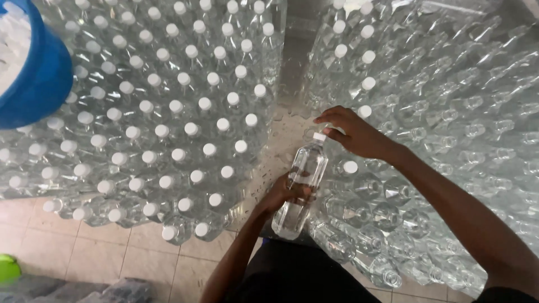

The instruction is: Manually placing plastic caps onto the necks of filled water bottles in a production line setting.

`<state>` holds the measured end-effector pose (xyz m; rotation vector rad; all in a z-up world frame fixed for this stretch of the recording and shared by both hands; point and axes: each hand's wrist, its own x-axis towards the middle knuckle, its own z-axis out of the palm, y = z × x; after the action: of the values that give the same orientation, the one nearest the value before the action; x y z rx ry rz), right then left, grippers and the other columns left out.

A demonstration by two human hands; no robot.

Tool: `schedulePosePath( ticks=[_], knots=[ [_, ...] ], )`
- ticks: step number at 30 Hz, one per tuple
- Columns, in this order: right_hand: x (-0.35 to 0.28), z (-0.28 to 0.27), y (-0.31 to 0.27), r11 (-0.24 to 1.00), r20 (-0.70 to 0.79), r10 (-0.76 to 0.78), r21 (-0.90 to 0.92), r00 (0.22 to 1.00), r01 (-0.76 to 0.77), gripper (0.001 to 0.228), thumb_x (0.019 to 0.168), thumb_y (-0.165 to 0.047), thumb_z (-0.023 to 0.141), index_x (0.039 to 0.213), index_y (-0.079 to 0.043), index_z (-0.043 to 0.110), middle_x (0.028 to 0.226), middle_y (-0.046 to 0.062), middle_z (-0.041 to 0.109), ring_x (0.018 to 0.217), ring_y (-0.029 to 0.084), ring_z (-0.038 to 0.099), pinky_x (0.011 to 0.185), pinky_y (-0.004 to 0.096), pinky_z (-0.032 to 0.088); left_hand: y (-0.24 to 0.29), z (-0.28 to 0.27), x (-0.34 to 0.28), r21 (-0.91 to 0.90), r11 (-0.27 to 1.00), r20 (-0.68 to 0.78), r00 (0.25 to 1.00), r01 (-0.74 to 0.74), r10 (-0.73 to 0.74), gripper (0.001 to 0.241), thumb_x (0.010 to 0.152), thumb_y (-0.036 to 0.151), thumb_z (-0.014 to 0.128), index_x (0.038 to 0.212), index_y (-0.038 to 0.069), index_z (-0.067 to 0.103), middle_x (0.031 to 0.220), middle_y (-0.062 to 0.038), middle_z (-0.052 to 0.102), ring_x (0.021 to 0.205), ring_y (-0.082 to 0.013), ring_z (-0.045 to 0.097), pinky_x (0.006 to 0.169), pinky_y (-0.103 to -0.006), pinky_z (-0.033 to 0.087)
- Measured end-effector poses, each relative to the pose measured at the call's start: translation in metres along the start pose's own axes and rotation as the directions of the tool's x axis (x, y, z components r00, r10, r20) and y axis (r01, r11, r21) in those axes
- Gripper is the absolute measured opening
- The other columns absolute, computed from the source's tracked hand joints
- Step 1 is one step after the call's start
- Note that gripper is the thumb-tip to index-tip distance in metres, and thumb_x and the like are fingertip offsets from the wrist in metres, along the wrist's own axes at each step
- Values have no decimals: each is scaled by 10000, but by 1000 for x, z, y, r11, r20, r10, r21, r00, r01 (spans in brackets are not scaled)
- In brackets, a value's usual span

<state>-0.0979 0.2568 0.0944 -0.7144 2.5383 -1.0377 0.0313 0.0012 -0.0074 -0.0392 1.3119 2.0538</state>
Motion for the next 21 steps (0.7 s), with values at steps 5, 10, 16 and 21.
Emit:
schedulePosePath(
  ticks=[5, 10, 16, 21],
  knots=[
    [3, -16, -30, 949, 265, 128, 249, 956, -196, 388, 1059, -190, 672, 1384, 20, 687, 1423, 231, 699, 1355, 424, 656, 1130, 541, 557, 12, -3, -13, -57, 998, 79, 997, -2, 6, 855, 867, 292, 929, 1548, -19, 515, 1172, -222, 740, 1032, -268, 778, 844, -438, 692],
    [10, -17, -22, 930, 311, 220, 220, 925, -295, 415, 987, -321, 782, 1296, -45, 786, 1200, 98, 783, 1192, 247, 703, 1113, 441, 573, 21, -7, -16, 0, 997, 191, 978, -80, 78, 879, 867, 256, 918, 1561, -25, 459, 1249, -313, 730, 1098, -368, 780, 852, -457, 683],
    [-4, -1, -5, 906, 254, 296, -379, 921, -187, 827, 1159, -669, 293, 648, -85, 578, 504, 86, 529, 518, 265, 553, 682, 405, 530, 27, -2, -17, 144, 984, 206, 976, -106, 75, 1116, 798, 213, 992, 1661, -11, 322, 1243, -321, 729, 1031, -324, 770, 877, -451, 682],
    [-37, -43, -62, 874, 277, -61, -450, 959, 185, 529, 1083, -593, 518, 1413, -194, 623, 1005, 51, 675, 841, 318, 717, 757, 485, 615, 3, -19, -18, -4, 985, 366, 916, -175, 165, 975, 807, 314, 992, 1577, 5, 481, 1549, -270, 546, 1268, -359, 685, 896, -440, 688]
  ],
)
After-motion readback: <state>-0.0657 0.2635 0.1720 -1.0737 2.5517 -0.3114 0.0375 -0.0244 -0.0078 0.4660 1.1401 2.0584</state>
